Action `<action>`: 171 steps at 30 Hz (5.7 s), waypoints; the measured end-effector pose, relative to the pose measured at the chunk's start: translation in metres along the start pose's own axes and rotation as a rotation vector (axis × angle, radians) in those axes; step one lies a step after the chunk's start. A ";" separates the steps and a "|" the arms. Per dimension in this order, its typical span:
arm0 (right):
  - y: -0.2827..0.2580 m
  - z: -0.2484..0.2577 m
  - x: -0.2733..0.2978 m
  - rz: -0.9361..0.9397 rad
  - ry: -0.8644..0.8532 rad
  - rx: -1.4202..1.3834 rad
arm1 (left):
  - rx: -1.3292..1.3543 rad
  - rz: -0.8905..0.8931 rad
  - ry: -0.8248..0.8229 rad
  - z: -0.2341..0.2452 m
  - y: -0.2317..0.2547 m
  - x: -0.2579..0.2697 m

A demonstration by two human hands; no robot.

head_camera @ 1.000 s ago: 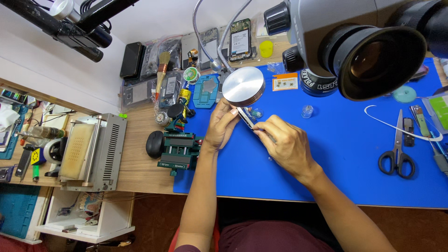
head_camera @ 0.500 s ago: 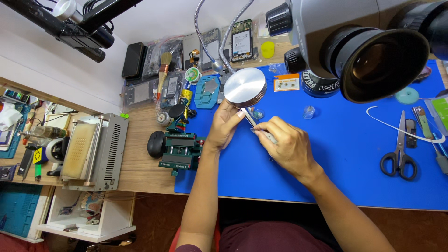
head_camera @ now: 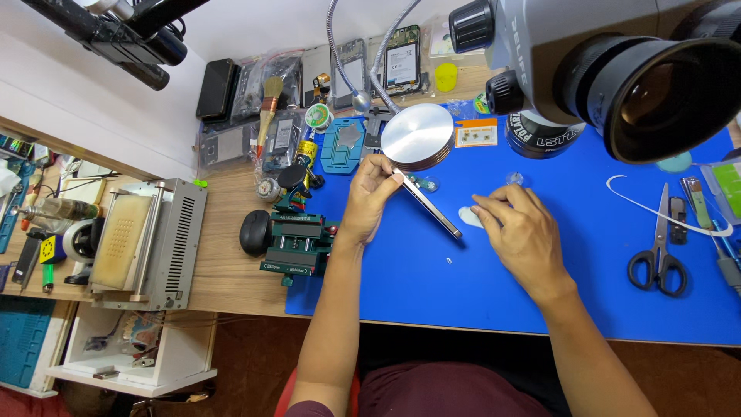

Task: The person holds a white smartphone and uses a white plastic prying tool to separate the screen from the frame. They work along the edges of the device, inserting the tool into the seam to lift the screen.

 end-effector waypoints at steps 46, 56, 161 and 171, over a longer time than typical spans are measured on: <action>-0.037 -0.030 -0.021 0.176 0.047 -0.070 | -0.048 0.178 0.170 -0.008 0.027 0.026; -0.043 -0.025 -0.024 0.160 0.088 -0.128 | -0.044 0.204 0.178 -0.005 0.027 0.027; -0.036 -0.115 -0.051 -0.662 -0.128 -1.866 | -0.795 0.009 -0.149 -0.011 0.129 0.029; -0.008 -0.136 -0.041 -0.612 -0.086 -1.835 | -0.757 0.015 -0.115 0.001 0.137 0.032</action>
Point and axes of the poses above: each hand's wrist, its own x-axis away from the middle knuckle, its own z-axis out of the back of the hand, y = z × x, the point moved 7 cm from there along -x, towards the middle knuckle, and after that the axes turned 4 degrees about z, right-handed, at the moved point
